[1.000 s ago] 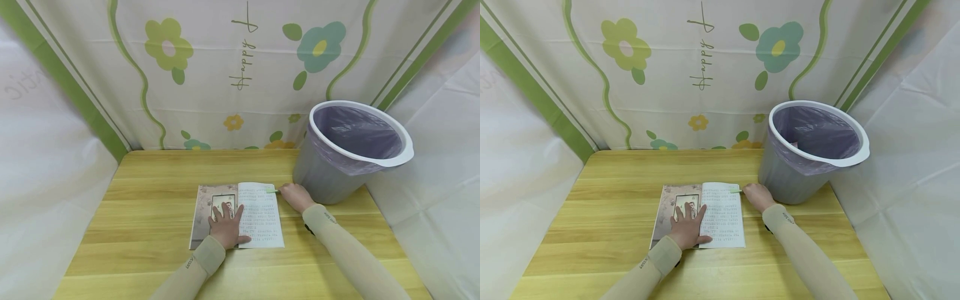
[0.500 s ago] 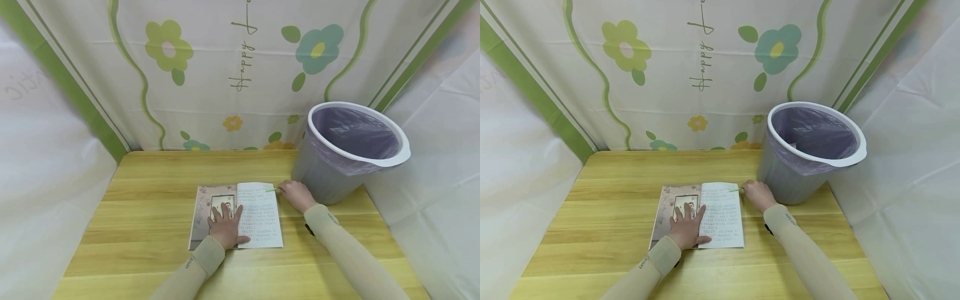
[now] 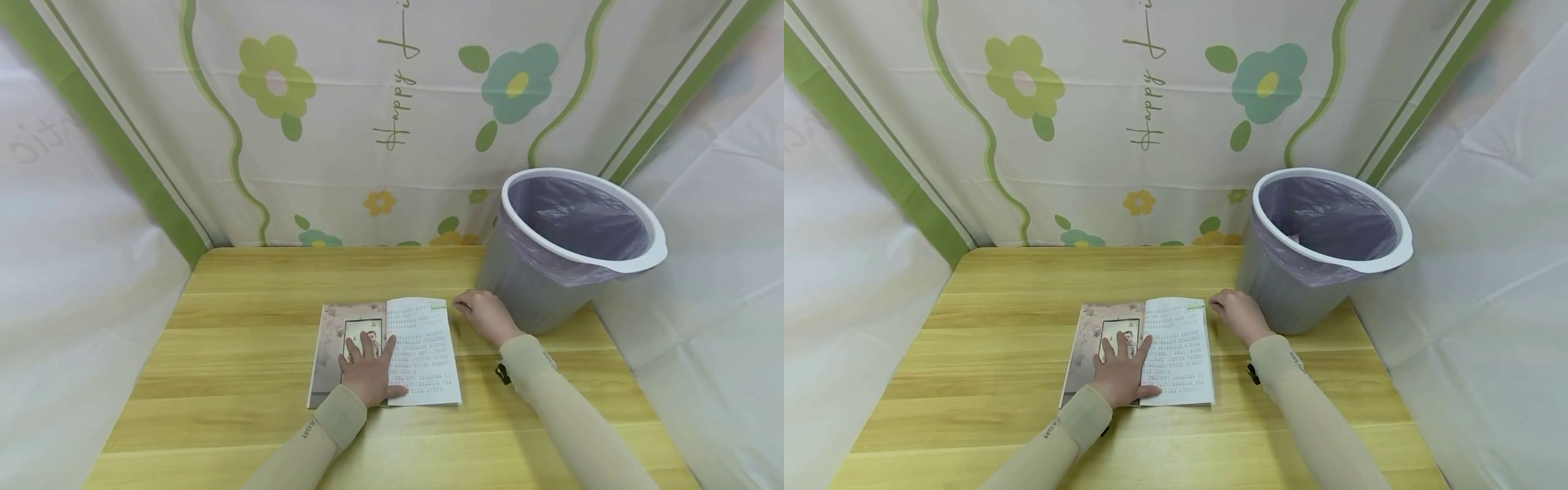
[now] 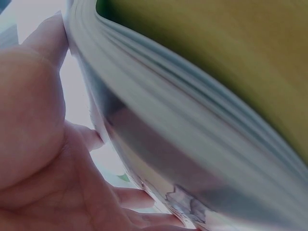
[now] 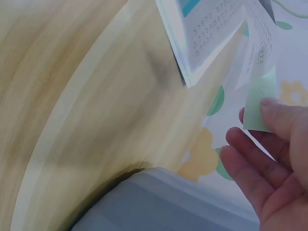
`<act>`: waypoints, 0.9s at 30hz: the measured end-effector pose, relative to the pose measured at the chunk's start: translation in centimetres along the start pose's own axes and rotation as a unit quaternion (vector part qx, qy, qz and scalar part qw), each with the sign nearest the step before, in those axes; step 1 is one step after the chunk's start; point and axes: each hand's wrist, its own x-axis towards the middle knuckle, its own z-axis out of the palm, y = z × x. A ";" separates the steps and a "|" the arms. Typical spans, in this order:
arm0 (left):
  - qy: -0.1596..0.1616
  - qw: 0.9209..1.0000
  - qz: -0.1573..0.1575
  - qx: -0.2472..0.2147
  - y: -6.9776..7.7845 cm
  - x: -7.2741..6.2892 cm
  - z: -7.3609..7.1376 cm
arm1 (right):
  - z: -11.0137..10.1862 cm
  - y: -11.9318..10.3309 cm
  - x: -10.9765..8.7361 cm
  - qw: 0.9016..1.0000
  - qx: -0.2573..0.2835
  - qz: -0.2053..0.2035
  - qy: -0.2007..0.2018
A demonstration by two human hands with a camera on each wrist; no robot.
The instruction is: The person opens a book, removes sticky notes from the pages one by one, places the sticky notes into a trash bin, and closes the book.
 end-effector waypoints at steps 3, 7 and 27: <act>0.005 1.000 0.002 0.000 0.0 -0.1 0.0 | -0.1 -0.1 -0.1 1.000 0.006 0.010 -0.002; 0.007 1.000 0.002 -0.001 0.0 -0.1 -0.1 | -0.1 -0.4 -0.2 1.000 0.013 0.020 -0.001; -0.006 1.000 -0.007 0.005 0.1 -0.1 0.0 | -2.1 -2.2 -0.6 0.997 0.038 0.043 0.041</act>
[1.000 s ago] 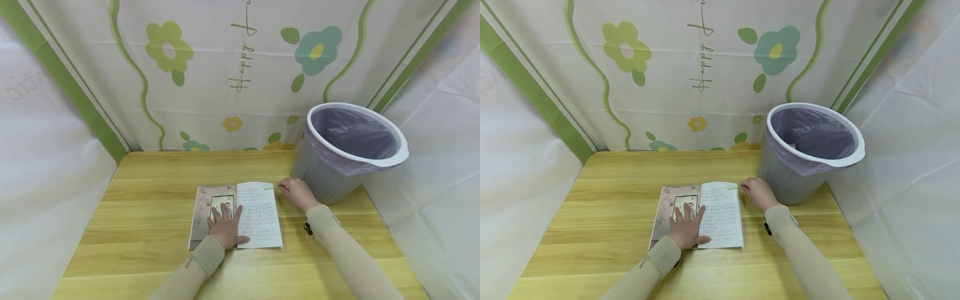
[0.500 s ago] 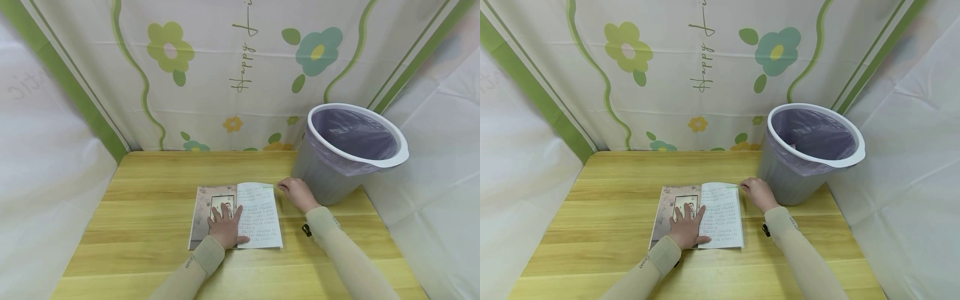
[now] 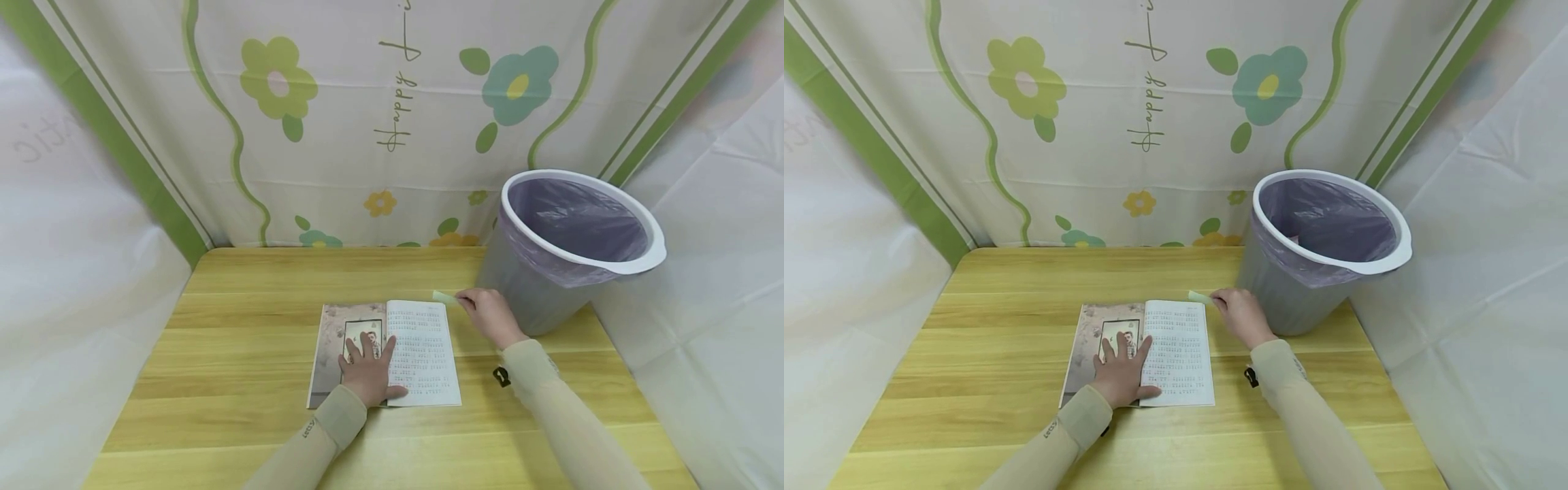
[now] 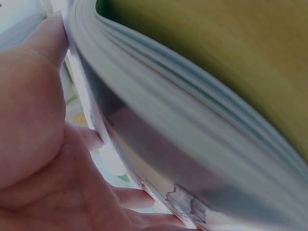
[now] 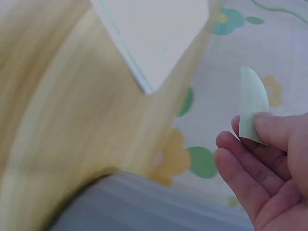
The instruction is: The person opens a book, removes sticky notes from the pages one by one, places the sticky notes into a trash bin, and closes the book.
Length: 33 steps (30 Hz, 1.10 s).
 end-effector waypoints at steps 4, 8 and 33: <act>0.002 1.000 0.001 0.006 0.0 0.1 0.1 | -1.7 -1.3 -0.1 0.997 -0.014 -0.057 0.044; 0.005 1.000 0.003 0.006 0.0 0.1 0.1 | -4.2 -3.3 -0.2 0.983 -0.034 -0.141 0.113; 0.008 1.000 0.009 0.005 -0.1 -0.2 0.1 | -21.9 -6.6 -1.1 0.879 -0.047 -0.176 0.441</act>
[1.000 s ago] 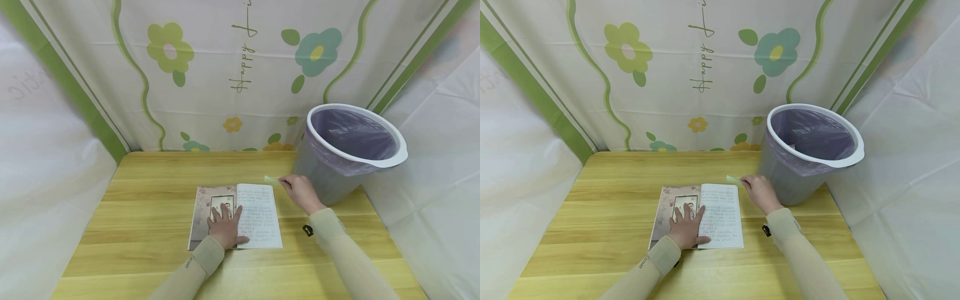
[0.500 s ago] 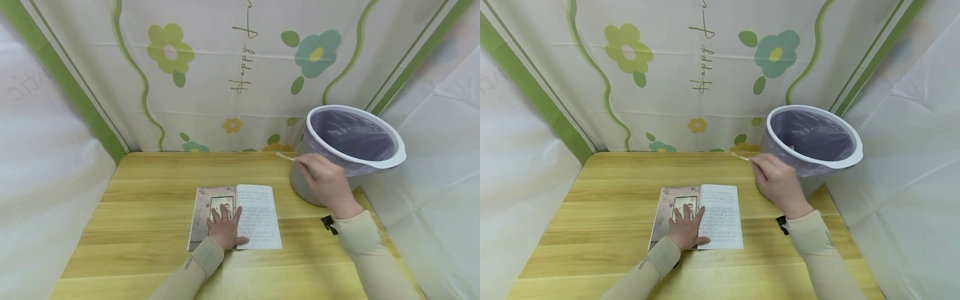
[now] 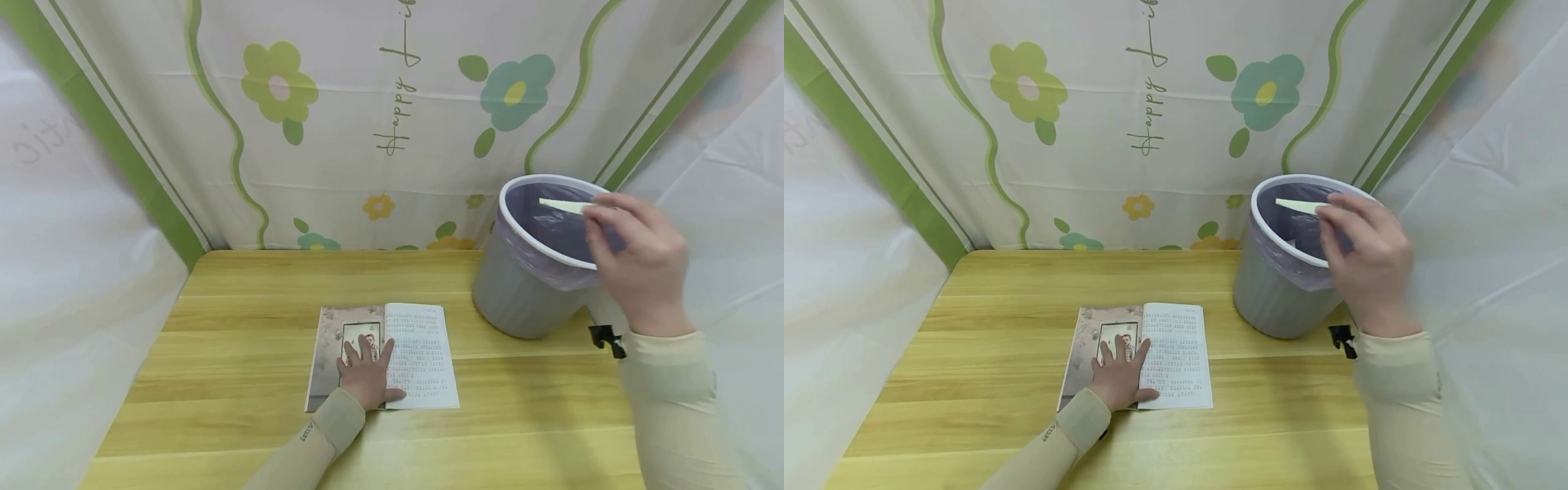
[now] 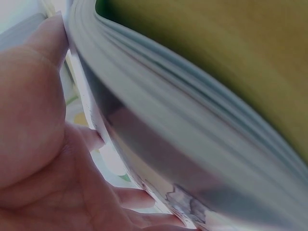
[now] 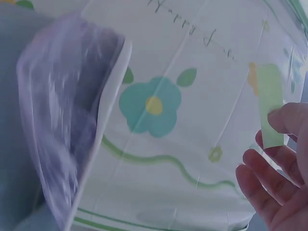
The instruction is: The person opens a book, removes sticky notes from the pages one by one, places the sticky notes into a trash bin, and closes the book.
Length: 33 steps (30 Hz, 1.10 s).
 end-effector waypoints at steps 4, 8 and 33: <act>0.002 1.000 0.000 0.001 0.0 0.0 0.0 | -0.9 0.9 0.8 1.000 -0.018 0.015 0.005; 0.001 1.000 -0.001 0.001 0.0 0.1 0.1 | -1.4 1.7 1.2 0.999 -0.025 0.032 0.003; 0.009 1.000 -0.002 -0.006 0.1 -0.2 -0.1 | 0.7 12.0 -3.0 0.974 -0.109 0.101 -0.170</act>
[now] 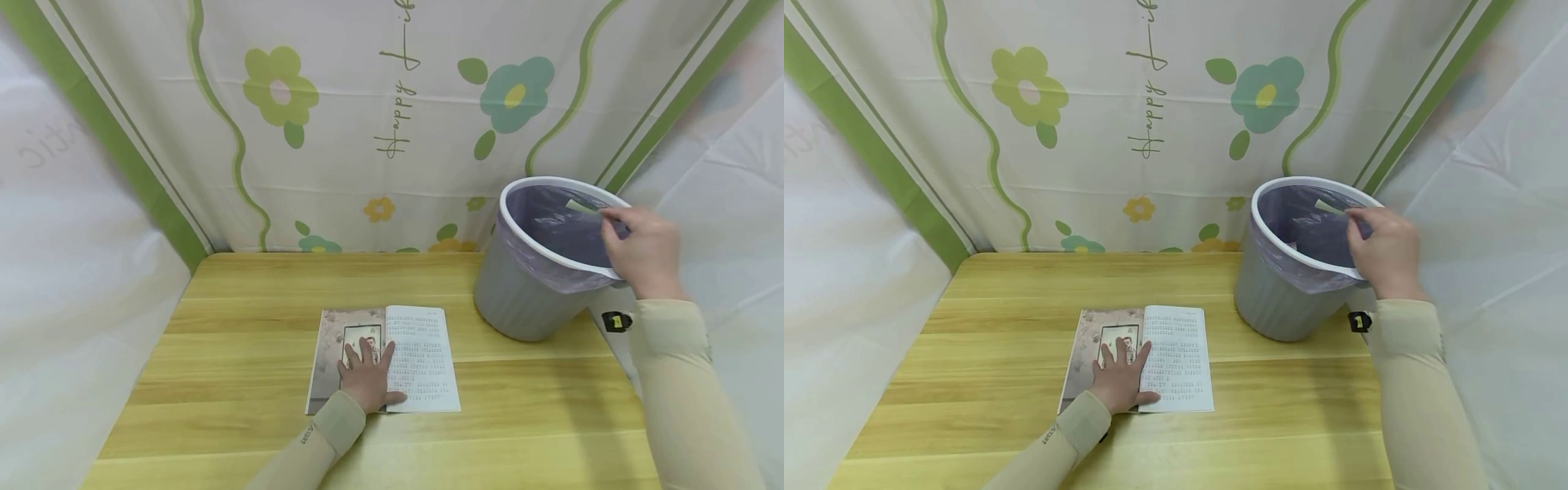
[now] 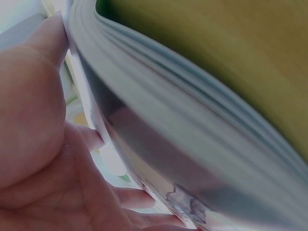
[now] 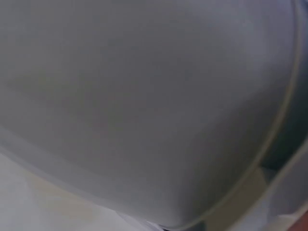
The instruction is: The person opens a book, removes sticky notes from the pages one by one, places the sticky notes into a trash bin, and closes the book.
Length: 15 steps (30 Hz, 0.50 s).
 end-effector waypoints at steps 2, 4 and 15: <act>0.003 1.000 0.002 -0.003 0.0 -0.1 -0.1 | 0.1 0.1 0.0 1.000 -0.003 0.005 -0.013; 0.005 1.000 0.002 -0.004 0.1 -0.2 -0.2 | 0.1 0.1 0.0 1.000 -0.006 0.006 -0.028; 0.006 1.000 0.003 0.004 0.0 -0.2 -0.2 | 0.4 0.6 0.2 0.994 -0.016 -0.004 -0.104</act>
